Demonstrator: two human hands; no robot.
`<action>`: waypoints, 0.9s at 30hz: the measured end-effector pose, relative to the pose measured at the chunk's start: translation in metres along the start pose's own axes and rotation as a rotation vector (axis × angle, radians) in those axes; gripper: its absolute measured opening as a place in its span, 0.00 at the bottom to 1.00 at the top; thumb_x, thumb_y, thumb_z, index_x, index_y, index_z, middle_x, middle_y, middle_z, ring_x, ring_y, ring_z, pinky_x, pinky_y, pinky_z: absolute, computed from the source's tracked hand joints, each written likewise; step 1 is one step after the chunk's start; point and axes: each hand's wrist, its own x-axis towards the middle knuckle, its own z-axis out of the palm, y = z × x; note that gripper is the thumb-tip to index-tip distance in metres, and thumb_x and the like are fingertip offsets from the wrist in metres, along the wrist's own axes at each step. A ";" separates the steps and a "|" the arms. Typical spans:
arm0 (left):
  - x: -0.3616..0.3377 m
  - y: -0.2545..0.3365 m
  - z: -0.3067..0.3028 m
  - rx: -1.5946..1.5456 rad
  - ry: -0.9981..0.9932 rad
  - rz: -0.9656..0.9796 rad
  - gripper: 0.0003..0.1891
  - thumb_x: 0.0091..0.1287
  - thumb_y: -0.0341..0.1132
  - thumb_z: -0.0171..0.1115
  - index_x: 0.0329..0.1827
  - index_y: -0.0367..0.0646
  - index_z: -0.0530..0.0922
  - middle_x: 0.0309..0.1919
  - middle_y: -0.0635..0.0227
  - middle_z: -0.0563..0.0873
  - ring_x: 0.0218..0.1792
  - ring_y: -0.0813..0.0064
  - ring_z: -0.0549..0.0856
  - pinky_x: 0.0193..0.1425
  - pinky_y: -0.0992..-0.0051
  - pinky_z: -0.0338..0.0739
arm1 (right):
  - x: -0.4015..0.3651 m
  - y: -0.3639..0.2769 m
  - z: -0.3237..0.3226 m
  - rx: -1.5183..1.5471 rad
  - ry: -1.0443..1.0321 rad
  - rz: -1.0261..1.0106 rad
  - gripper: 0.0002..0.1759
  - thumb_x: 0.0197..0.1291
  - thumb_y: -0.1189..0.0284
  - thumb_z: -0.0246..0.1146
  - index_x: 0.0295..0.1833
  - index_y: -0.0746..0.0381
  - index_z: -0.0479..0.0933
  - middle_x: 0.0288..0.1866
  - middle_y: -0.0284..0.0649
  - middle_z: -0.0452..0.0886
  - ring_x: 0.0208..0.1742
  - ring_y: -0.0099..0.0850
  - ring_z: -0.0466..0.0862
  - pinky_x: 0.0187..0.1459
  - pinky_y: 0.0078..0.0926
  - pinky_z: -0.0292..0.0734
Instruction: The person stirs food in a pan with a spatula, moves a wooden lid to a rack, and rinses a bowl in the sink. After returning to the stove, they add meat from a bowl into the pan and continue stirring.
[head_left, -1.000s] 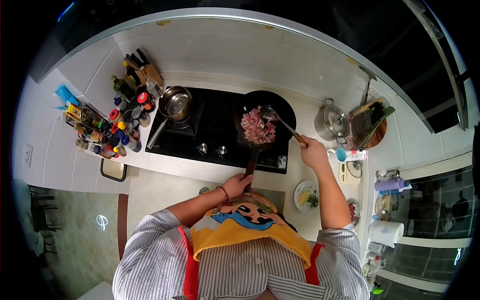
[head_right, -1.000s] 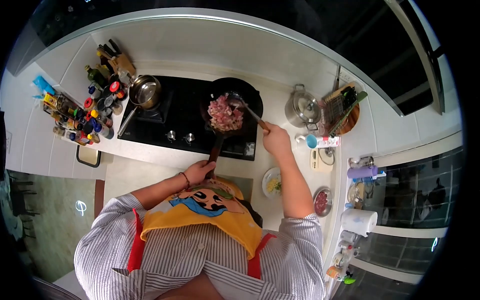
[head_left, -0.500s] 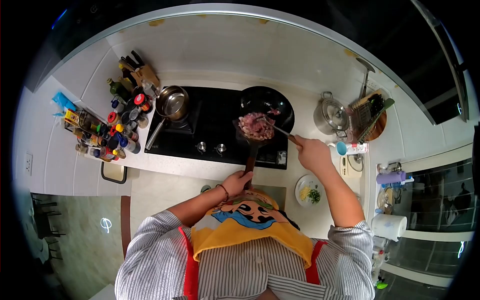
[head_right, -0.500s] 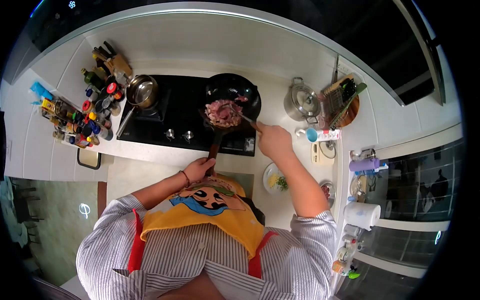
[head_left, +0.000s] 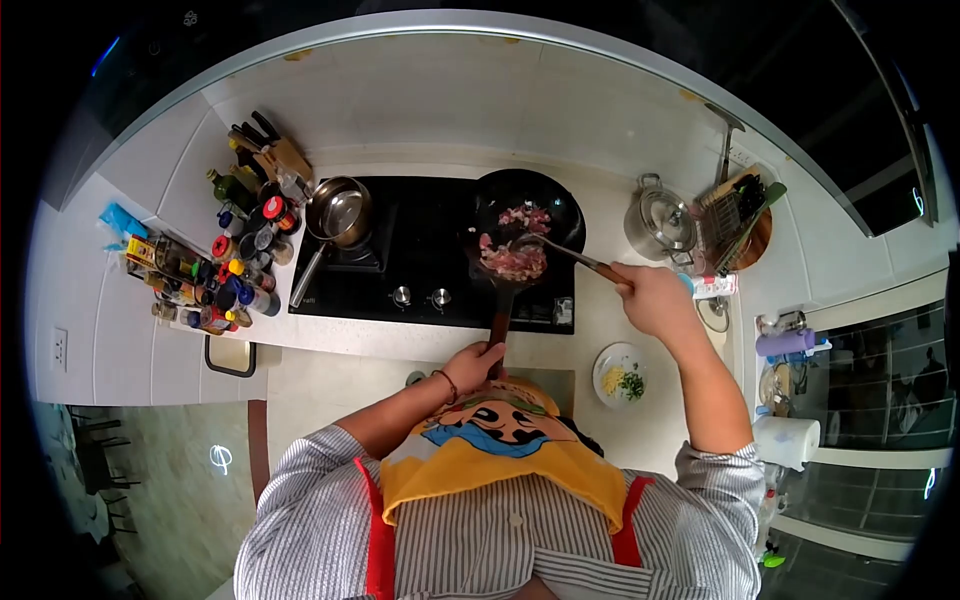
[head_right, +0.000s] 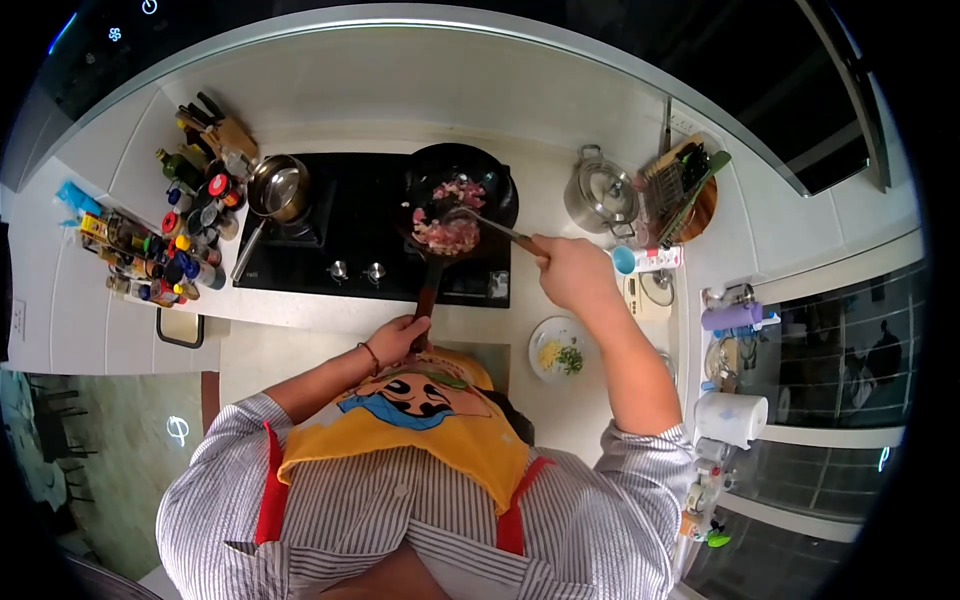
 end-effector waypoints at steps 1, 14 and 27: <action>0.001 -0.001 0.000 0.011 -0.005 0.011 0.26 0.85 0.58 0.52 0.55 0.39 0.79 0.41 0.65 0.92 0.27 0.79 0.82 0.36 0.79 0.81 | -0.004 -0.003 -0.005 -0.039 -0.042 0.004 0.19 0.71 0.67 0.61 0.65 0.47 0.85 0.44 0.48 0.91 0.48 0.51 0.90 0.50 0.51 0.85; 0.010 -0.010 -0.002 -0.039 -0.048 -0.025 0.24 0.85 0.57 0.53 0.57 0.42 0.79 0.42 0.66 0.91 0.39 0.78 0.86 0.38 0.77 0.83 | 0.027 0.029 0.085 0.318 0.069 0.087 0.20 0.71 0.66 0.64 0.66 0.50 0.86 0.49 0.53 0.90 0.52 0.55 0.88 0.57 0.48 0.84; 0.014 -0.016 -0.002 -0.057 -0.073 -0.055 0.26 0.85 0.56 0.54 0.68 0.42 0.76 0.47 0.60 0.91 0.42 0.74 0.88 0.44 0.77 0.85 | 0.011 0.042 0.072 0.332 0.175 0.037 0.20 0.69 0.66 0.64 0.64 0.51 0.87 0.50 0.51 0.91 0.51 0.51 0.89 0.54 0.49 0.86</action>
